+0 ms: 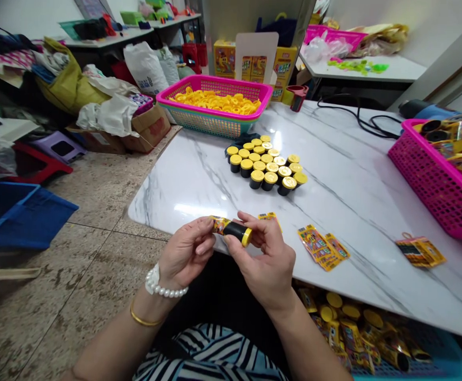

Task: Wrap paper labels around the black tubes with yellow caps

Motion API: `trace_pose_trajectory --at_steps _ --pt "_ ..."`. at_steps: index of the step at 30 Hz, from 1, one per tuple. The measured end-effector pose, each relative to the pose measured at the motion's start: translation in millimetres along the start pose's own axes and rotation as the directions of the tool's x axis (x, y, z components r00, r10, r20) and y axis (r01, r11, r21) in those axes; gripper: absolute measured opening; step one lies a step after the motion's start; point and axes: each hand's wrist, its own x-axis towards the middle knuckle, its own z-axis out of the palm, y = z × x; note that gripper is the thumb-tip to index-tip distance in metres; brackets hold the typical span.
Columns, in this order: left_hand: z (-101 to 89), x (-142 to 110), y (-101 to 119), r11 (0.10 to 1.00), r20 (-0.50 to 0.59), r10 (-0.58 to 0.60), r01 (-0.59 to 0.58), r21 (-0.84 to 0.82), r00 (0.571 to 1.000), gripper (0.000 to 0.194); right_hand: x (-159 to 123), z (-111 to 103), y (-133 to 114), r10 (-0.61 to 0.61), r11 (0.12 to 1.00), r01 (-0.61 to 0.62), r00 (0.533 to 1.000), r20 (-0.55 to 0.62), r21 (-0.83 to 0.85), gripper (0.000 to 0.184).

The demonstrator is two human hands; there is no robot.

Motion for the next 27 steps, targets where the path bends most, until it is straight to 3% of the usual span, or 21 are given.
trace_pose_trajectory --at_steps 7,10,14,18,22,24,27 --pt "-5.9 1.5 0.4 0.988 -0.034 0.069 -0.063 0.14 0.997 0.031 -3.1 -6.0 8.5 -0.18 0.959 0.193 0.98 0.082 -0.207 0.037" --pt "-6.1 0.9 3.0 0.994 -0.032 0.05 -0.047 0.101 0.998 0.031 -0.4 -10.1 6.9 -0.232 0.918 0.256 0.966 0.114 -0.302 0.039" --pt "-6.2 0.8 6.3 1.0 0.017 -0.004 0.004 0.03 1.0 0.03 6.5 -16.2 -0.2 -0.2 0.899 0.26 0.96 0.196 -0.352 0.031" --pt "-7.5 0.7 5.5 0.994 0.009 0.028 -0.029 0.103 1.0 0.03 12.5 -19.7 -5.8 -0.187 0.866 0.279 0.95 0.249 -0.415 0.026" --pt "-7.8 -0.3 4.0 0.997 -0.024 0.013 -0.011 0.079 1.0 0.032 7.9 -14.5 -1.9 -0.337 0.878 0.402 0.905 0.259 -0.262 0.036" --pt "-8.1 -1.6 2.5 0.997 -0.028 0.024 -0.022 0.071 0.999 0.032 2.0 -9.3 2.6 -0.302 0.927 0.338 0.93 0.211 -0.163 0.04" --pt "-10.3 -5.9 -0.8 0.992 -0.035 0.063 -0.059 0.108 0.997 0.031 -6.2 -4.0 9.2 -0.143 0.987 0.154 0.97 0.197 -0.043 0.04"
